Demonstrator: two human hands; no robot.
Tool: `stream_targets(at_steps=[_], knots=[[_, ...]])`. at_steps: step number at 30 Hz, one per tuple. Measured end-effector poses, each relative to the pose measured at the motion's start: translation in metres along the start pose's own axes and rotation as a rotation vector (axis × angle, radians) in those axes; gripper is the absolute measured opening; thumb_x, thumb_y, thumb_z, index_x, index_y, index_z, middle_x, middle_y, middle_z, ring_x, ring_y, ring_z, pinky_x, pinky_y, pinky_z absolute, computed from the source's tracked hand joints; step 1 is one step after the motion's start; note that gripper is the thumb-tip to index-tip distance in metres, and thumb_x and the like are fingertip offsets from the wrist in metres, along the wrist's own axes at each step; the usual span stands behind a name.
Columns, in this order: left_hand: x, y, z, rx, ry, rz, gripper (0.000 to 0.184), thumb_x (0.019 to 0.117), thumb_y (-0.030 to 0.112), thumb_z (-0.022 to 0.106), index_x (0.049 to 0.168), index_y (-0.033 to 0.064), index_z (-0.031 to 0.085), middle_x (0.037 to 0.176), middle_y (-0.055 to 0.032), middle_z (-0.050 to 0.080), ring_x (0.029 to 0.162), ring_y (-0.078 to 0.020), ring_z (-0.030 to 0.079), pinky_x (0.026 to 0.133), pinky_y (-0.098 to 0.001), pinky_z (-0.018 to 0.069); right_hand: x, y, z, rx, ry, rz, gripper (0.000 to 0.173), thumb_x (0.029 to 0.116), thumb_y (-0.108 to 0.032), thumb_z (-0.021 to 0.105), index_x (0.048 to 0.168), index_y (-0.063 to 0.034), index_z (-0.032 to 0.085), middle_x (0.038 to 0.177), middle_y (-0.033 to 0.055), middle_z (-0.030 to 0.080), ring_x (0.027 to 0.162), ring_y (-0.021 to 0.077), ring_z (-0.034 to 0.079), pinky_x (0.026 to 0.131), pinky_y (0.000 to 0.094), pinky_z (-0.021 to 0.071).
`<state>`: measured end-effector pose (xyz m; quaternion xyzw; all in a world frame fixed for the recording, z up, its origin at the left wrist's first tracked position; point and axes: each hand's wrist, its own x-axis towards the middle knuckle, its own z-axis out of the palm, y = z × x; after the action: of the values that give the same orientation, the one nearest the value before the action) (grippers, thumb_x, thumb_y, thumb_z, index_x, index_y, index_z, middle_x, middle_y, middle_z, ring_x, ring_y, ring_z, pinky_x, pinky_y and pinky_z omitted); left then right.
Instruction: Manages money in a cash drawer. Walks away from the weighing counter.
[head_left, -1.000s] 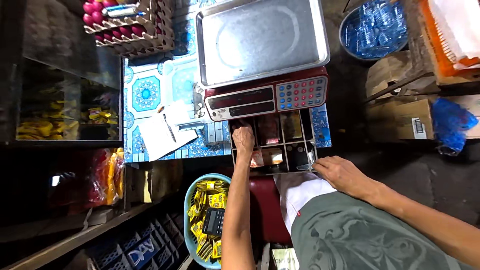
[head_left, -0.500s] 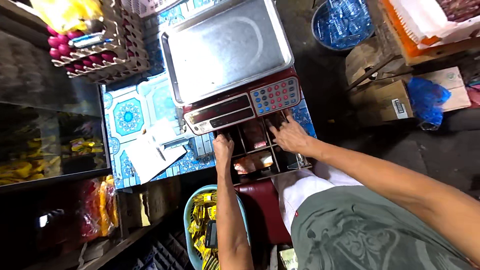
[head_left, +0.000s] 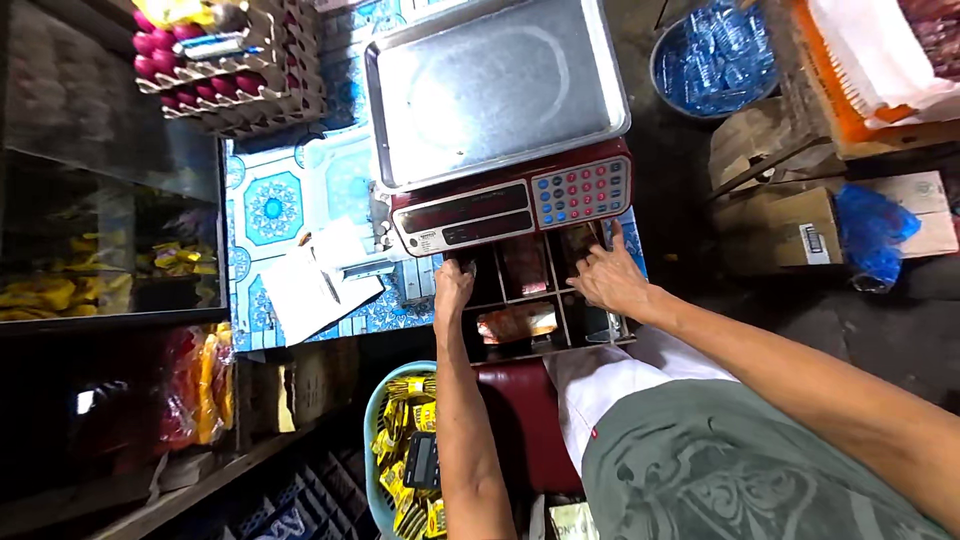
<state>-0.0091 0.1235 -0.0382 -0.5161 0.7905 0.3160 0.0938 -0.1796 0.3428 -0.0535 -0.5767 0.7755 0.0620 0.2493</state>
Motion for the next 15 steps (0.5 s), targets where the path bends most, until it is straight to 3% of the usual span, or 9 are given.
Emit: stream_targets(at_steps=[9,15], knots=[[0.0088,-0.0028,-0.0043,0.001,-0.031,0.089,0.036,0.0942,0.021,0.074,0.12,-0.0032,0.067,0.112,-0.0272,0.069,0.109,-0.0426,0.066,0.097,-0.0619,0.0481,0.0013,-0.0005,-0.0015,0.061,-0.038,0.018,0.055,0.1109,-0.04,0.038,0.122,0.0045,0.069,0.118,0.0251,0.07,0.133,0.0493,0.05,0.116,0.0785,0.0023],[0.0022,0.0015,-0.0011,0.017,-0.061,0.113,0.044,0.0948,0.026,0.074,0.12,-0.0089,0.065,0.115,-0.0307,0.067,0.113,-0.0434,0.064,0.102,-0.059,0.0459,-0.0009,-0.0033,-0.0055,0.079,-0.042,0.016,0.055,0.1118,-0.037,0.036,0.126,0.008,0.065,0.124,0.0289,0.066,0.138,0.0504,0.044,0.116,0.0778,0.0017]])
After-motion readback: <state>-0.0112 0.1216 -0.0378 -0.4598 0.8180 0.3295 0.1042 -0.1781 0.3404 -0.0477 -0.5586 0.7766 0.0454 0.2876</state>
